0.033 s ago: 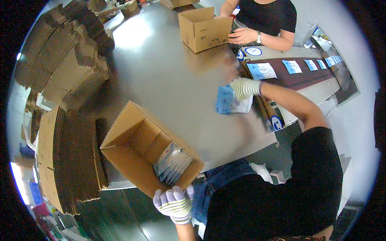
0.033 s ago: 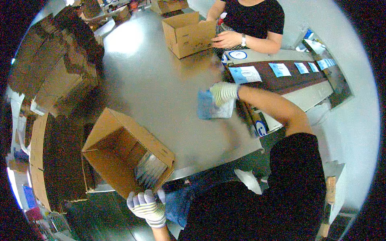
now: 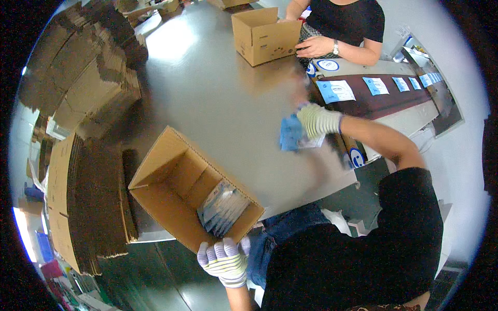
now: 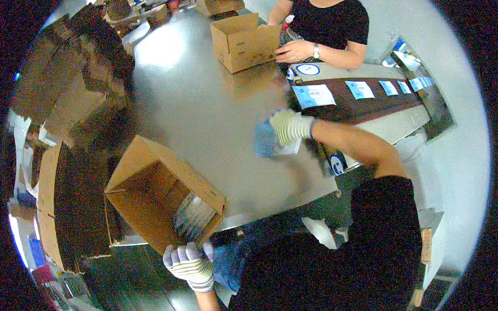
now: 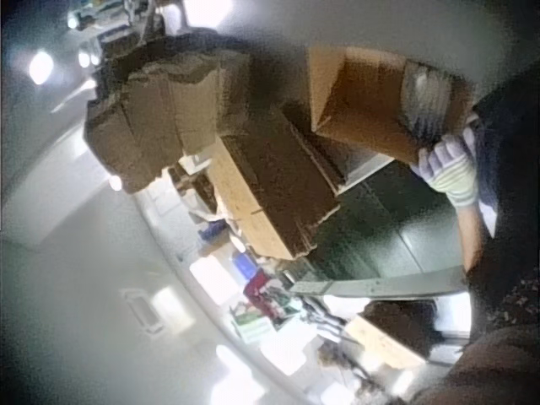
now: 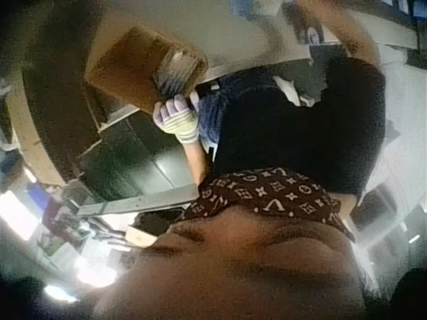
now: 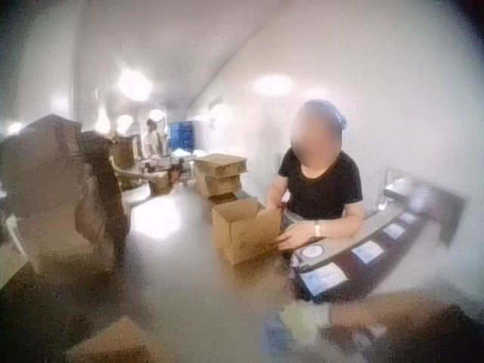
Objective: The person picks up stacks of blue packaged items and places them into cardboard boxes on a metal table.
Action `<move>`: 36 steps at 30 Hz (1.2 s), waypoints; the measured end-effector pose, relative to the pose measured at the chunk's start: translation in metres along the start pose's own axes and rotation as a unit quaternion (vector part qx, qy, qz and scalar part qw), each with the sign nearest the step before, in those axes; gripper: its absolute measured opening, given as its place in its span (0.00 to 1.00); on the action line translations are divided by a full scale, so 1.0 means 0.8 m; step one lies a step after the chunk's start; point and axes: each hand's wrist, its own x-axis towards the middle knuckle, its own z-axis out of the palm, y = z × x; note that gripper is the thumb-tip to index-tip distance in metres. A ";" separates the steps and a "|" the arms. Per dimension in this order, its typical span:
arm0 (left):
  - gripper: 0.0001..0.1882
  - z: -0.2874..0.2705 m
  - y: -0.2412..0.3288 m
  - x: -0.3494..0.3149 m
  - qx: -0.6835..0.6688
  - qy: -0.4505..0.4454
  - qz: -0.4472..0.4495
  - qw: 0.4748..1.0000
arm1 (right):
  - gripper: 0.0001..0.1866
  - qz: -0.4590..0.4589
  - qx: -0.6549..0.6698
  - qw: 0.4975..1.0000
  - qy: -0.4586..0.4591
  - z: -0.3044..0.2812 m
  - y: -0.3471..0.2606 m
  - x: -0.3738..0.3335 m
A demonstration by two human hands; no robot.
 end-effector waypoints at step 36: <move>0.14 -0.003 0.010 -0.005 -0.037 -0.003 -0.009 0.999 | 0.21 -0.347 0.316 0.803 0.367 -0.113 -0.254 -0.108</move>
